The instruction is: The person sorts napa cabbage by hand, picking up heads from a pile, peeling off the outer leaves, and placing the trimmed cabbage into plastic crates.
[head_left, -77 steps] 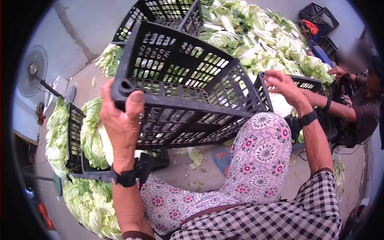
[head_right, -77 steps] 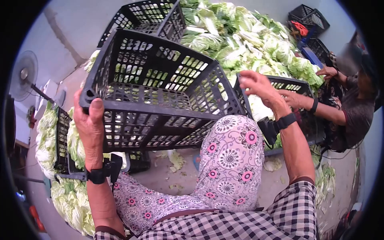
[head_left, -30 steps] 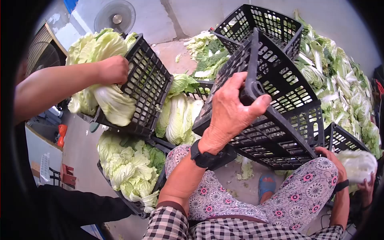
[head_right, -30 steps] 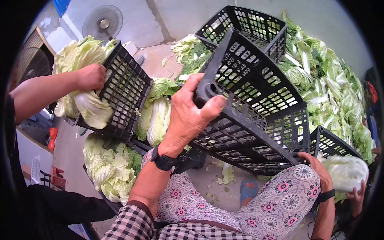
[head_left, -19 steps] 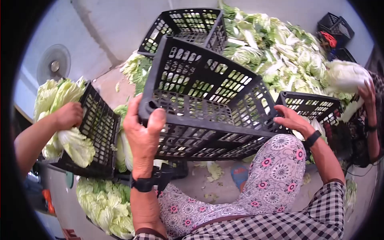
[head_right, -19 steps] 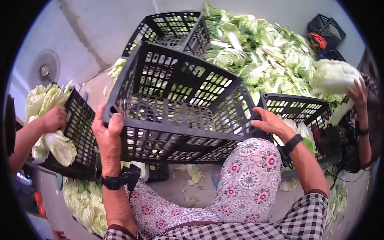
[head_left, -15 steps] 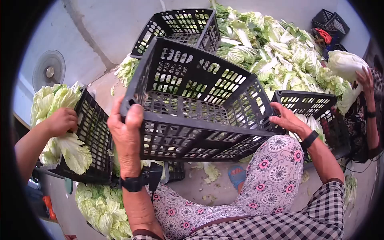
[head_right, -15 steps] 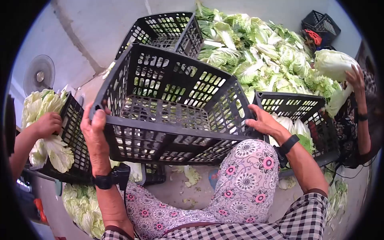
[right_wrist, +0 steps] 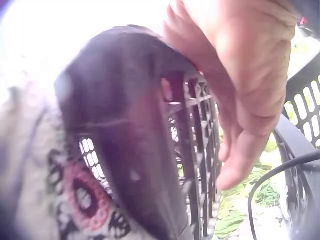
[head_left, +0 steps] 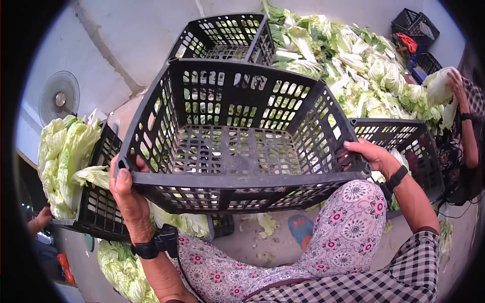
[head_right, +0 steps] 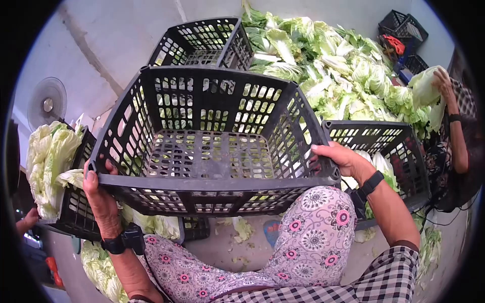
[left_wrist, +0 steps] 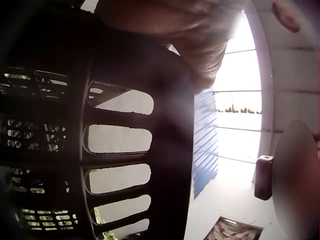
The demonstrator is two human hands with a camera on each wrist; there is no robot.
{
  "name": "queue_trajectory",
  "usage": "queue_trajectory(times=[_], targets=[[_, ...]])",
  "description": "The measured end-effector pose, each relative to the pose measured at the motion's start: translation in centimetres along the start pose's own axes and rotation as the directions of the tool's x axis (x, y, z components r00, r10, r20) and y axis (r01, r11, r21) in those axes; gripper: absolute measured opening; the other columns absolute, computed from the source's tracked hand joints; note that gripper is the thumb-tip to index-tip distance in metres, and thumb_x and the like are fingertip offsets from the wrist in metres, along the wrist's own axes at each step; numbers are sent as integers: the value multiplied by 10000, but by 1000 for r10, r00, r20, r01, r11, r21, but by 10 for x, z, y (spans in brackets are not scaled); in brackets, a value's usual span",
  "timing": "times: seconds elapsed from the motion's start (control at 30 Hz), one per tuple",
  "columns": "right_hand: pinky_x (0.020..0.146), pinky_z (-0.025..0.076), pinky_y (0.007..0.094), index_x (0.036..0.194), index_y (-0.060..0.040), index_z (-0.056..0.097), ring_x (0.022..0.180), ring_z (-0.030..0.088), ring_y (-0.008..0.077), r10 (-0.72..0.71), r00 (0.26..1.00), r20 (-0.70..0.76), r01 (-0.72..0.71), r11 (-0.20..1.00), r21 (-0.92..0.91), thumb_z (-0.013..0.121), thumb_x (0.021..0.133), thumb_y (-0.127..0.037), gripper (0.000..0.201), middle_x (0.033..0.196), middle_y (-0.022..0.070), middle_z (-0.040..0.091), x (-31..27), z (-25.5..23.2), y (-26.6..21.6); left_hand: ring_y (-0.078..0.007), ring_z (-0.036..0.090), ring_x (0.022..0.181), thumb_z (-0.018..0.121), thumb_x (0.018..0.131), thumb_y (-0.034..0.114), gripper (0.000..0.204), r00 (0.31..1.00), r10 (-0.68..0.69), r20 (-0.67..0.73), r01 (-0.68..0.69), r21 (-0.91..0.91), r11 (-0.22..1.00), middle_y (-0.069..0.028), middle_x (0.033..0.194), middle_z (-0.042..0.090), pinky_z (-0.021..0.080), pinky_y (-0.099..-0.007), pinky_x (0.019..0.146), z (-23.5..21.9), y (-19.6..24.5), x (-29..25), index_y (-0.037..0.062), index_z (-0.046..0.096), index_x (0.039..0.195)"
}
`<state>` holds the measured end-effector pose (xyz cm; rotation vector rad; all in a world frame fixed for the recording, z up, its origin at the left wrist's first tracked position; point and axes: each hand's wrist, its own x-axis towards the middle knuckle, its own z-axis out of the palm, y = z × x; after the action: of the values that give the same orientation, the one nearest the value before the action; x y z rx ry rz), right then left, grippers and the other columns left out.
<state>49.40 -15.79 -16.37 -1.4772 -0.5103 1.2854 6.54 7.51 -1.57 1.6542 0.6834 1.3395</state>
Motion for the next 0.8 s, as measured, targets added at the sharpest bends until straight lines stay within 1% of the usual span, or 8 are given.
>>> queue_trajectory(times=[0.07,0.3,0.43,0.57,0.67,0.73,0.77,0.8], targets=[[635,558,358,1394,-137,345,821,622,214,39,998,41,-44,991,125,640,825,-213,646,1069,130,569,0,2,-4,-138,525,751,607,770,417,547,1000,-5,-4,5,-7,1000,-70,861,557,448,-258,691,-4,0,0,-8,510,1100],[595,552,347,1365,-113,370,766,616,192,-80,996,36,79,996,35,641,769,-120,655,973,92,531,-13,18,-33,-184,563,837,630,786,392,538,995,-94,-22,91,-96,991,-85,907,574,459,-315,819,-20,5,-6,-4,501,1127],[585,553,334,1323,-48,391,664,618,170,-198,977,83,197,980,22,638,732,-89,642,820,53,551,-18,27,-59,-201,569,885,633,796,370,527,993,-115,-29,110,-147,983,-99,957,587,450,-339,862,-45,7,-28,-3,497,1144],[571,493,285,1021,-9,551,611,604,154,-339,932,132,357,921,-157,628,723,-120,327,705,69,590,-35,43,-86,-225,553,985,612,820,310,505,988,-152,-43,131,-308,942,-128,1031,578,416,-348,929,-69,9,-55,-3,463,1187],[582,445,277,787,-39,578,576,547,123,-404,899,170,431,884,-181,654,701,-184,184,662,41,583,-40,59,-103,-224,529,1077,516,880,427,527,973,-228,34,228,-295,928,-107,1123,563,393,-377,960,-99,7,-64,44,448,1235],[571,446,266,790,-36,561,617,547,119,-410,875,258,474,834,-283,665,711,-212,219,686,31,564,-49,70,-119,-204,509,1143,394,922,522,562,936,-340,89,351,-310,884,-80,1224,542,413,-410,940,-117,9,-61,102,434,1293],[562,435,270,793,-37,554,619,536,113,-542,818,191,575,785,-232,656,697,-202,216,685,28,556,-55,74,-117,-225,495,1172,402,930,458,569,862,-463,-204,371,-368,853,-128,1293,498,430,-422,939,-118,7,-58,65,384,1342],[540,434,268,798,-32,551,608,533,110,-524,835,170,551,801,-236,654,687,-184,215,686,27,552,-59,79,-121,-295,311,1275,514,891,422,670,913,-390,-120,352,-252,902,-135,1398,338,273,-482,1028,-98,28,-74,88,242,1403]])
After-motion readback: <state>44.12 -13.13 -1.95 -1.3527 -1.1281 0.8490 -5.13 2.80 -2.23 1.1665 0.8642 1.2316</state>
